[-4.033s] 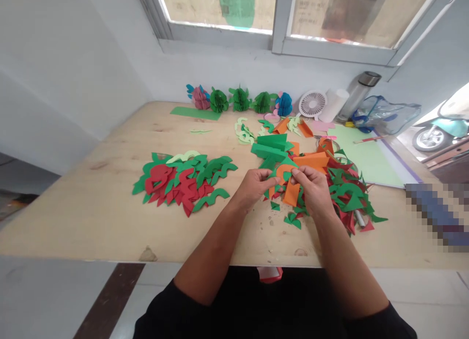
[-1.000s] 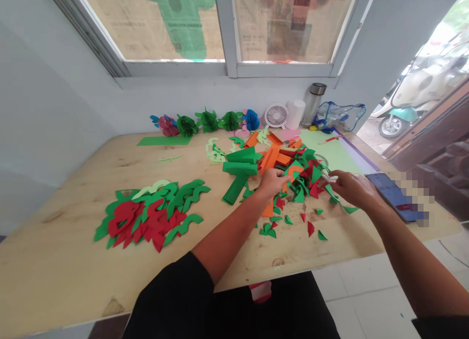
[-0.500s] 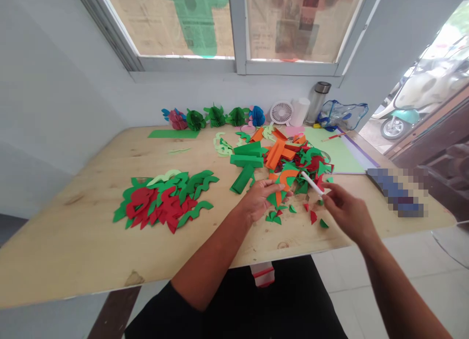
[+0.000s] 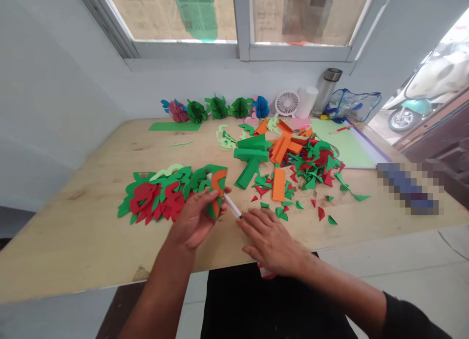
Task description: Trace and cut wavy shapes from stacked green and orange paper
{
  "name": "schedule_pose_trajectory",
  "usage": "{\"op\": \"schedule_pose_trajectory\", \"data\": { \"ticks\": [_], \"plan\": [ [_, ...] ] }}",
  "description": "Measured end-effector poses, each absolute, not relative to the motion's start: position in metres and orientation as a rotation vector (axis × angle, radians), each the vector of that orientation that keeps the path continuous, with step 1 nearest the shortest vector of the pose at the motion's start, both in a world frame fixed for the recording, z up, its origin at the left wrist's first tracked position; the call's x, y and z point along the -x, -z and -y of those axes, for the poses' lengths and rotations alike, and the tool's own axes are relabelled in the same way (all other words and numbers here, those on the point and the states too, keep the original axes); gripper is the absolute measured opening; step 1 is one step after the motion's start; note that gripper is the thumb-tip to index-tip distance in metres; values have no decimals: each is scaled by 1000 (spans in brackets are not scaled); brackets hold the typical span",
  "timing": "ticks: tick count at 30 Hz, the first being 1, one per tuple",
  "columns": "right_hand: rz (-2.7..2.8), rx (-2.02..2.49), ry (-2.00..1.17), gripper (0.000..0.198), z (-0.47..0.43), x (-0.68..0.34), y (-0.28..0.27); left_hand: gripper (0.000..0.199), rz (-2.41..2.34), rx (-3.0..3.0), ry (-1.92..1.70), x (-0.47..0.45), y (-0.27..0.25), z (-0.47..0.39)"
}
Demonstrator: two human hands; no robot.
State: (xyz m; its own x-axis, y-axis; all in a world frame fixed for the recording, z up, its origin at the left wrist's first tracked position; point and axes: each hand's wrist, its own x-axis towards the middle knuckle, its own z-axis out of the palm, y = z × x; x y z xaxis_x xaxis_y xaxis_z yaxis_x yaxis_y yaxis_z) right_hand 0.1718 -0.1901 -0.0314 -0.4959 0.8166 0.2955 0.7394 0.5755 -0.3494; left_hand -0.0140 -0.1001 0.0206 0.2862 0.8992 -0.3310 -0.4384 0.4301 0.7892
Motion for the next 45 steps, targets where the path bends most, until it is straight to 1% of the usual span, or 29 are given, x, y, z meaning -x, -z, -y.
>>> {"op": "schedule_pose_trajectory", "data": {
  "ticks": [1, 4, 6, 10, 12, 14, 17, 19, 20, 23, 26, 28, 31, 33, 35, 38, 41, 44, 45],
  "plan": [
    [2476, 1241, -228, 51, 186, -171, 34, 16, -886, -652, -994, 22, -21, 100],
    [2646, 1258, -167, 49, 166, -185, 38, 20, -908, -723, -976, 37, -22, 103],
    [2643, 1422, -140, 50, 148, -210, 40, 23, -919, -729, -980, 41, -22, 105],
    [2479, 1798, -77, 46, 115, -277, 35, 26, -936, -685, -990, 45, -21, 107],
    [2398, 1896, -65, 44, 110, -302, 27, 25, -943, -664, -1001, 46, -19, 108],
    [2262, 1991, -35, 41, 115, -311, 15, 22, -950, -654, -1004, 45, -18, 109],
    [2140, 2049, 71, 36, 138, -285, 0, 19, -954, -655, -992, 43, -15, 112],
    [2143, 1996, 185, 35, 156, -252, 0, 20, -948, -660, -975, 41, -14, 113],
    [2222, 1899, 186, 35, 164, -236, 3, 20, -944, -662, -963, 40, -14, 113],
    [2434, 1630, 16, 39, 174, -206, 22, 23, -929, -668, -932, 35, -16, 114],
    [2420, 1697, -128, 42, 161, -222, 37, 23, -906, -679, -915, 31, -18, 117],
    [2424, 1747, -149, 43, 146, -252, 37, 24, -891, -683, -905, 28, -19, 120],
    [2294, 1942, -89, 41, 128, -298, 23, 25, -857, -680, -888, 23, -18, 123],
    [2256, 1944, -98, 38, 124, -318, 10, 23, -821, -684, -873, 17, -19, 123],
    [2188, 1956, -117, 37, 128, -325, -1, 22, -782, -703, -842, 8, -20, 122],
    [2078, 2039, -50, 36, 141, -313, -8, 24, -722, -723, -773, -10, -21, 116],
    [1995, 1833, 22, 35, 156, -284, -4, 30, -656, -722, -704, -31, -20, 107],
    [2123, 1473, -20, 35, 163, -256, 5, 29, -582, -769, -629, -50, -18, 101],
    [2133, 1390, -31, 32, 164, -249, 8, 29, -551, -784, -605, -54, -17, 100]
  ]
}}
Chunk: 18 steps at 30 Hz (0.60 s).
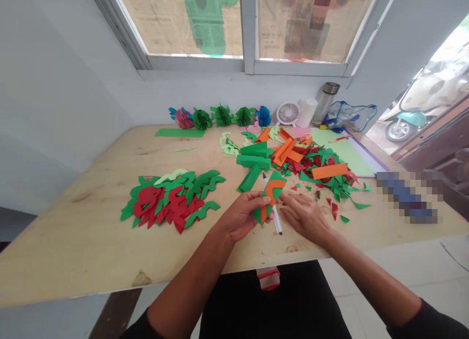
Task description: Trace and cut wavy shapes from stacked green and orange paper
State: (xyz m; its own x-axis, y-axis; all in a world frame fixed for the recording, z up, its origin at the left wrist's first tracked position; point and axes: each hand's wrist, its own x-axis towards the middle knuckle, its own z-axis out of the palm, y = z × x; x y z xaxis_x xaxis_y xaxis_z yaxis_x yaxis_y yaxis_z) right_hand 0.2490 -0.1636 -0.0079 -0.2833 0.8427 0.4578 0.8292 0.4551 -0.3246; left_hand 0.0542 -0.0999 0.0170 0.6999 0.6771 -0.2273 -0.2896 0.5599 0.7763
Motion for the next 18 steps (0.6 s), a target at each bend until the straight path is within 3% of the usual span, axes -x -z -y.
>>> {"op": "schedule_pose_trajectory", "data": {
  "ticks": [6, 18],
  "plan": [
    [1905, 1345, -102, 6, 156, -238, 20, 29, -470, -836, -529, -70, -11, 96],
    [2037, 1303, 230, 27, 141, -250, 30, 27, -523, -805, -458, -74, -5, 95]
  ]
}}
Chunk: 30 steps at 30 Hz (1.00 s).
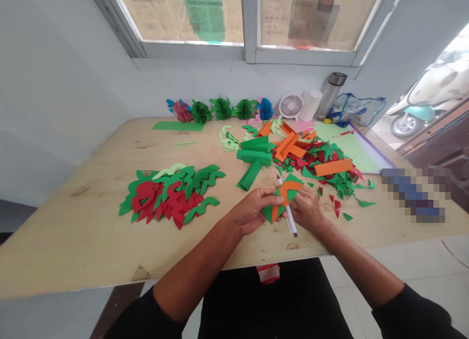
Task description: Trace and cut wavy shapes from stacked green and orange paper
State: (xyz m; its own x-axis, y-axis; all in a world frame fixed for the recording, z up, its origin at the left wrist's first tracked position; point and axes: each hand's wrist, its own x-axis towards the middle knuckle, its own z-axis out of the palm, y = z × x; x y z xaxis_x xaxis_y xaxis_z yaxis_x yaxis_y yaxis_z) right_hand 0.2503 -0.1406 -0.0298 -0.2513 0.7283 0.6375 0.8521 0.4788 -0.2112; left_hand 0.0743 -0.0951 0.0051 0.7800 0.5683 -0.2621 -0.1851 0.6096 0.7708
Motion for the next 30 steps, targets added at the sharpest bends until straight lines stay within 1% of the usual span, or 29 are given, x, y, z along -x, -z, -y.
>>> {"op": "schedule_pose_trajectory", "data": {
  "ticks": [2, 5, 7, 9, 11, 14, 17, 19, 21, 24, 30],
  "plan": [
    [2008, 1318, 218, 27, 141, -259, 25, 29, -561, -852, -454, -68, -7, 93],
    [1738, 1462, 73, 18, 143, -273, 15, 29, -661, -953, -436, -59, -9, 88],
    [1465, 1557, -165, 23, 142, -279, 6, 26, -714, -1062, -392, -56, -10, 84],
    [1355, 1489, -441, 29, 141, -280, -1, 23, -750, -1188, -340, -54, -11, 79],
    [1361, 1433, -665, 30, 140, -276, -7, 19, -771, -1309, -261, -54, -13, 74],
    [1487, 1394, -863, 26, 141, -267, -10, 15, -758, -1445, -152, -55, -16, 66],
    [1643, 1374, -930, 27, 144, -262, -9, 19, -735, -1602, -92, -57, -20, 61],
    [1740, 1402, -945, 24, 145, -262, -9, 21, -705, -1711, -63, -58, -22, 59],
    [1773, 1421, -991, 20, 146, -261, -8, 19, -661, -1773, -38, -60, -25, 58],
    [1714, 1420, -1047, 15, 148, -257, -8, 14, -582, -1796, -17, -65, -31, 58],
    [1448, 1465, -920, 12, 158, -243, -4, 12, -581, -1814, -33, -63, -39, 54]
  ]
}}
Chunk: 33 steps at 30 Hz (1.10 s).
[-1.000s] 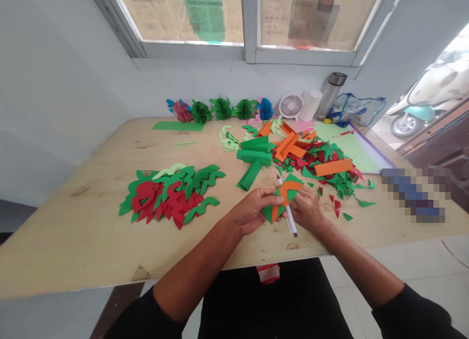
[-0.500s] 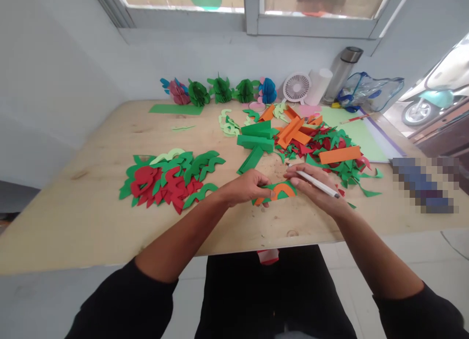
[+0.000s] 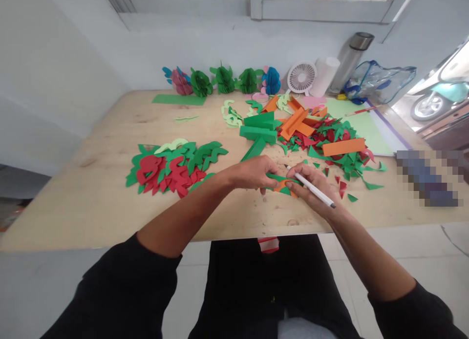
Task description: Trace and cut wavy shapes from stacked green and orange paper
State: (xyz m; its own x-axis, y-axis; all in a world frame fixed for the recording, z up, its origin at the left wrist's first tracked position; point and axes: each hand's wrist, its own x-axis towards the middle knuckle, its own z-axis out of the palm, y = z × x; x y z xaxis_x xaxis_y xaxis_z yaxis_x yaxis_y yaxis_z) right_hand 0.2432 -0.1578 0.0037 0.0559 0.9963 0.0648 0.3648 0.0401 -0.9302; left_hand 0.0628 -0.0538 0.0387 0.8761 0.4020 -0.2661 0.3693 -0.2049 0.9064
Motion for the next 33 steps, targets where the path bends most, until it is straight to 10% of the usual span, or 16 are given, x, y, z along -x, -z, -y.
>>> {"op": "schedule_pose_trajectory", "data": {
  "ticks": [8, 33],
  "plan": [
    [910, 1304, -919, 23, 162, -230, 18, 48, -827, -1083, -559, -41, 0, 76],
    [904, 1393, -781, 19, 178, -203, 24, 16, -938, -984, -566, -65, 13, 113]
  ]
}}
